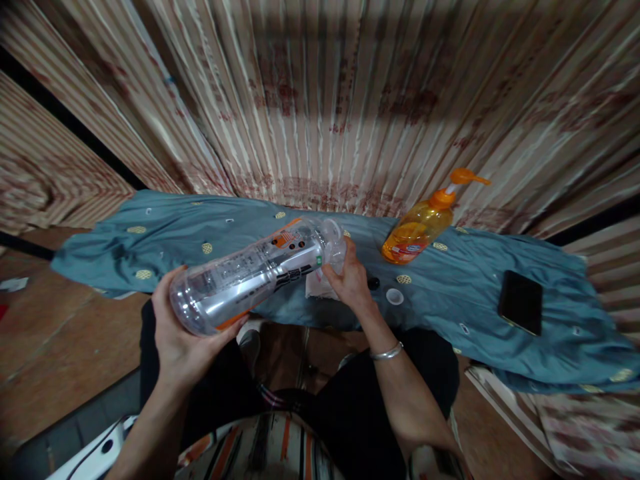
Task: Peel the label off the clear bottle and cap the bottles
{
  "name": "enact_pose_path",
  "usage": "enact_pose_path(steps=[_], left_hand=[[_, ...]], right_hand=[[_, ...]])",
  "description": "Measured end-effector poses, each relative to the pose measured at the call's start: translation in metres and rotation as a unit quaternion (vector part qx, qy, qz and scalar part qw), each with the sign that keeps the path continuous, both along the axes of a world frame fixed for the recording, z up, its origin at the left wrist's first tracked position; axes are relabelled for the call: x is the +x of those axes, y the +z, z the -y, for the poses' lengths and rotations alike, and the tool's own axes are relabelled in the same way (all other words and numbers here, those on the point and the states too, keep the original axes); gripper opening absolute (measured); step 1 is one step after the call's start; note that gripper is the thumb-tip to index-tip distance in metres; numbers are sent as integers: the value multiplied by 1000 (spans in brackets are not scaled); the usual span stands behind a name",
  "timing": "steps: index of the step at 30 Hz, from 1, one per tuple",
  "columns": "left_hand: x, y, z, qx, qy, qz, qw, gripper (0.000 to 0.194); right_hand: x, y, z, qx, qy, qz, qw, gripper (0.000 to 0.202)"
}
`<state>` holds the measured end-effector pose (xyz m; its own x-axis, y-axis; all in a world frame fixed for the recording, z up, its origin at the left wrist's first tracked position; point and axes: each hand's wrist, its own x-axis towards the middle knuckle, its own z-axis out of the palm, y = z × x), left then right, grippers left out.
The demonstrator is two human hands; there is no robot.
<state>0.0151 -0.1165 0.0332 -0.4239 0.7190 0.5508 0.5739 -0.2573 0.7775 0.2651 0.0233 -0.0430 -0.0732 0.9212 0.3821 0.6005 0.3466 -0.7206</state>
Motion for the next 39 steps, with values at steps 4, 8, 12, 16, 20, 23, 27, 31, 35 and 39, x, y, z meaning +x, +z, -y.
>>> enact_pose_path(steps=[4,8,12,16,20,23,27,31,35,39], left_hand=[[0,-1,0,7,-8,0,1000,100],[0,0,0,9,-7,-4,1000,99],[1,1,0,7,2,3,1000,98],[1,2,0,7,5,-2,1000,98],[0,1,0,3,-1,-9,1000,99],[-1,0,1,1,-2,-18,1000,100],[-2,0,1,17,-5,-29,999,99],[-1,1,1,5,-3,-16,1000,100],[0,2,2,1,-9,-13,1000,99],[0,2,1,11,-8,-22,1000,99]], right_hand=[[0,1,0,-7,-1,6,1000,73],[0,1,0,-11,-2,9,1000,72],[0,2,1,-10,3,-6,1000,71],[0,1,1,-4,4,-7,1000,71],[0,1,0,-11,-5,-6,1000,72],[0,2,0,-19,-6,-3,1000,73],[0,1,0,-15,-6,-3,1000,72],[0,0,0,1,-7,-7,1000,70],[0,1,0,-3,-1,-9,1000,70],[0,0,0,-1,-2,-5,1000,71]])
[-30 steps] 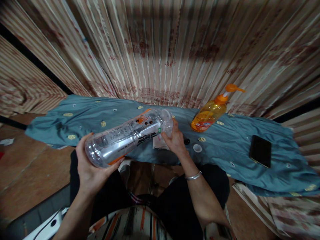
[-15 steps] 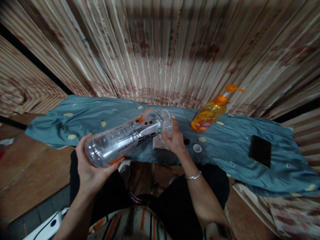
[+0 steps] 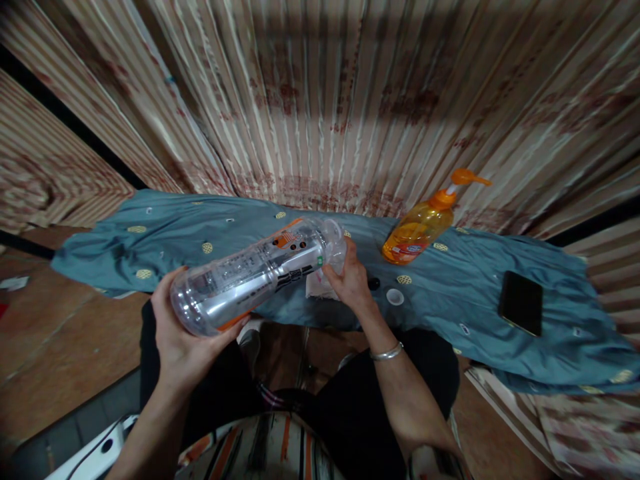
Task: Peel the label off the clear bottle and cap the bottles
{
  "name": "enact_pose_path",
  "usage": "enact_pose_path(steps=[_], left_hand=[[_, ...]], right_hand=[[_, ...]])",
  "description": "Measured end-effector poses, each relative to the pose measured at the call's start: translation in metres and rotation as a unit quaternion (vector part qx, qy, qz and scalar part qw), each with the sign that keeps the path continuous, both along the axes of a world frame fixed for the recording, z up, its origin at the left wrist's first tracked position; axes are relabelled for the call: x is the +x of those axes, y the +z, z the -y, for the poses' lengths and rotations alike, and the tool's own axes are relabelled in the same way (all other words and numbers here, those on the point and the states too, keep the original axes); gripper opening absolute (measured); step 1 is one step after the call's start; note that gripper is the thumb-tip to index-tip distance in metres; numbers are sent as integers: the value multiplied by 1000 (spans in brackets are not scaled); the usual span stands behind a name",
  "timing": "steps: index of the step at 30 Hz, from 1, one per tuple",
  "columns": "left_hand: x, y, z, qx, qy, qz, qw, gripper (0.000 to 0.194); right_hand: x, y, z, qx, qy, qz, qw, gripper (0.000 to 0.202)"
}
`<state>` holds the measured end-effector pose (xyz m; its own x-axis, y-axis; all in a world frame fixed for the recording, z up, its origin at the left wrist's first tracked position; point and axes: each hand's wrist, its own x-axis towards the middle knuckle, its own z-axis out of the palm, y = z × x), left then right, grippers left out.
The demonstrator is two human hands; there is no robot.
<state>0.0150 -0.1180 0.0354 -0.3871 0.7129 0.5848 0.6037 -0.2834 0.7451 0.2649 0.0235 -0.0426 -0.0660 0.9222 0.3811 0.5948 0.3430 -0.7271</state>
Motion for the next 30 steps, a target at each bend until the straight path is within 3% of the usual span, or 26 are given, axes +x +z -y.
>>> enact_pose_path(steps=[30], left_hand=[[4,2,2,2,8,6,1000,97]], right_hand=[[1,0,1,6,4,9,1000,70]])
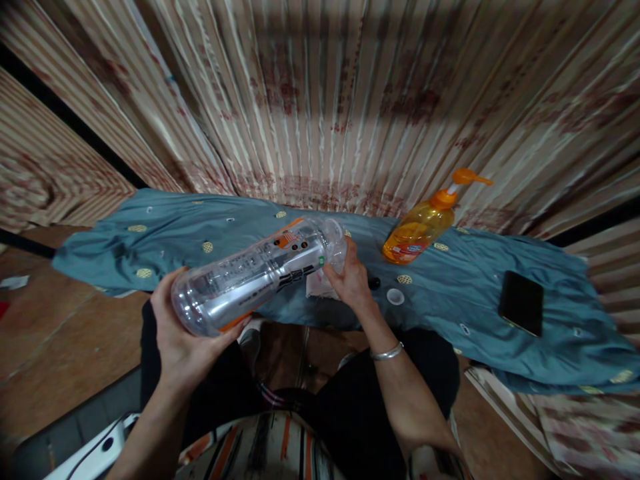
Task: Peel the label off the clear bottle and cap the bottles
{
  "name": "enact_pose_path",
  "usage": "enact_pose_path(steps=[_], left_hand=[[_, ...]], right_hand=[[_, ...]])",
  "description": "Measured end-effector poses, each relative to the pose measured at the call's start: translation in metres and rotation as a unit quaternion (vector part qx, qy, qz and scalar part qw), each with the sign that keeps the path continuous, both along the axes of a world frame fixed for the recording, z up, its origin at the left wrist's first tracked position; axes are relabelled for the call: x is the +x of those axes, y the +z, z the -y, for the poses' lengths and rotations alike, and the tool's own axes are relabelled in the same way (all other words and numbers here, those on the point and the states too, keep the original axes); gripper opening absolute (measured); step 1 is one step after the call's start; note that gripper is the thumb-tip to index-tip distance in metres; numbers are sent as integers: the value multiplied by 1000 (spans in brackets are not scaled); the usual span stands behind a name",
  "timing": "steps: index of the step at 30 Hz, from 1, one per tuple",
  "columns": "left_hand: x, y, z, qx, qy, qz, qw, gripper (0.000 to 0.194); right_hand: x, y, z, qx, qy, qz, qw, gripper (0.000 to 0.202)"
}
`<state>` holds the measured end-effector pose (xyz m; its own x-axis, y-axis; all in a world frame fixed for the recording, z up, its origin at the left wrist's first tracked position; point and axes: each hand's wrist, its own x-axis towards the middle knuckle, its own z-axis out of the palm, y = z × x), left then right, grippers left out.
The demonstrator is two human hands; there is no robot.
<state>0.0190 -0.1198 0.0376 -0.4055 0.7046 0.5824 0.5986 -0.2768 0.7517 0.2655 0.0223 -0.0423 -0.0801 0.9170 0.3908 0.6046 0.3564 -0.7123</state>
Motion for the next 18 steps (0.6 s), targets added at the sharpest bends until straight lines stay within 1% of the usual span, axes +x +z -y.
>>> enact_pose_path(steps=[4,10,14,18], left_hand=[[0,1,0,-2,8,1,1000,98],[0,-1,0,11,3,-11,1000,97],[0,-2,-1,22,-1,-20,1000,98],[-2,-3,-1,38,-11,-33,999,100]], right_hand=[[1,-1,0,7,2,-1,1000,70],[1,-5,-3,13,3,3,1000,71],[0,-4,-3,5,9,-6,1000,70],[-1,-3,-2,1,0,-21,1000,70]])
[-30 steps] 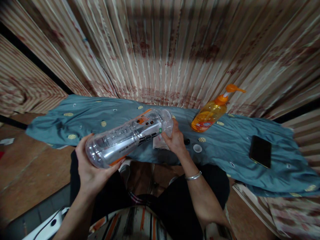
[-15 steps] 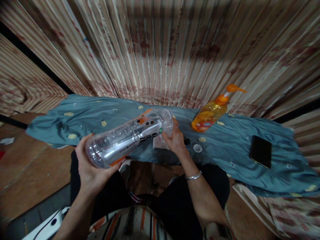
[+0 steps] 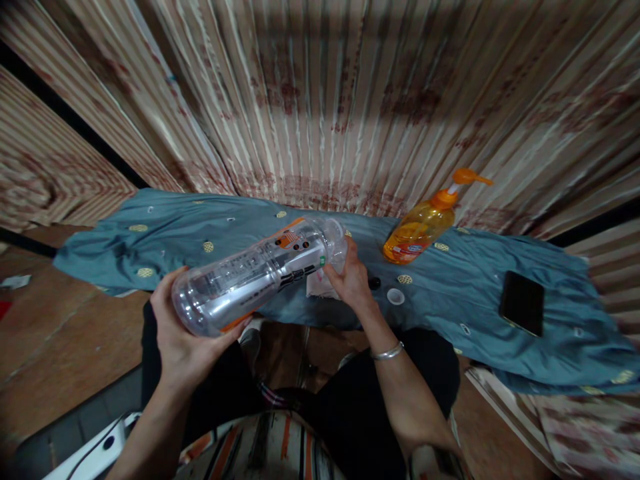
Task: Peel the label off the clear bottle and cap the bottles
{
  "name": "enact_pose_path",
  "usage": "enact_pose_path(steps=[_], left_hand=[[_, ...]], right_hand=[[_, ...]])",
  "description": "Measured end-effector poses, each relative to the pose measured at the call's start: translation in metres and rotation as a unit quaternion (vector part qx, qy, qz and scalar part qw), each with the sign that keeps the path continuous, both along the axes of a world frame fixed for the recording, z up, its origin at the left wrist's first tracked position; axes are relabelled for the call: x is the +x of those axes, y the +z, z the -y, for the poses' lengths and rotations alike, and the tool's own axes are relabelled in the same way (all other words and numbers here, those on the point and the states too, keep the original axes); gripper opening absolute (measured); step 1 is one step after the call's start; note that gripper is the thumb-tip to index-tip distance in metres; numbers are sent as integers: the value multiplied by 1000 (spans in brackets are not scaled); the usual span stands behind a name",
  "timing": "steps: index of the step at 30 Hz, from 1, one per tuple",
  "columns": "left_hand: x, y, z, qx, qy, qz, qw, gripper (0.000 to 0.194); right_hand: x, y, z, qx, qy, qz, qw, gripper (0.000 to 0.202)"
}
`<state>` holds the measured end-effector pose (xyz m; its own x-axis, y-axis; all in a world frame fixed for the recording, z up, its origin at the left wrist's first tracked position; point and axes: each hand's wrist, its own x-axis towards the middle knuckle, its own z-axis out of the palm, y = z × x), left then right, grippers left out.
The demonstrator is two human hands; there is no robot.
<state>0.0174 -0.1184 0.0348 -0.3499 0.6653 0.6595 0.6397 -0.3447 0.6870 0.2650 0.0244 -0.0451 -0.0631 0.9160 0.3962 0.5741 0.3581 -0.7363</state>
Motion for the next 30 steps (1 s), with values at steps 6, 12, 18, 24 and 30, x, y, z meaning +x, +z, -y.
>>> enact_pose_path(steps=[6,12,18,24,30], left_hand=[[-1,0,1,4,-8,-21,1000,99],[1,1,0,1,6,-2,1000,97],[1,2,-1,14,-1,-21,1000,98],[2,2,0,-3,-3,-7,1000,98],[0,1,0,6,-2,-19,1000,99]], right_hand=[[1,-1,-1,-8,1,19,1000,72],[1,-3,-1,17,5,17,1000,71],[2,-4,-2,15,13,16,1000,71],[1,-5,-2,12,-3,21,1000,72],[1,-4,-1,13,-4,17,1000,72]])
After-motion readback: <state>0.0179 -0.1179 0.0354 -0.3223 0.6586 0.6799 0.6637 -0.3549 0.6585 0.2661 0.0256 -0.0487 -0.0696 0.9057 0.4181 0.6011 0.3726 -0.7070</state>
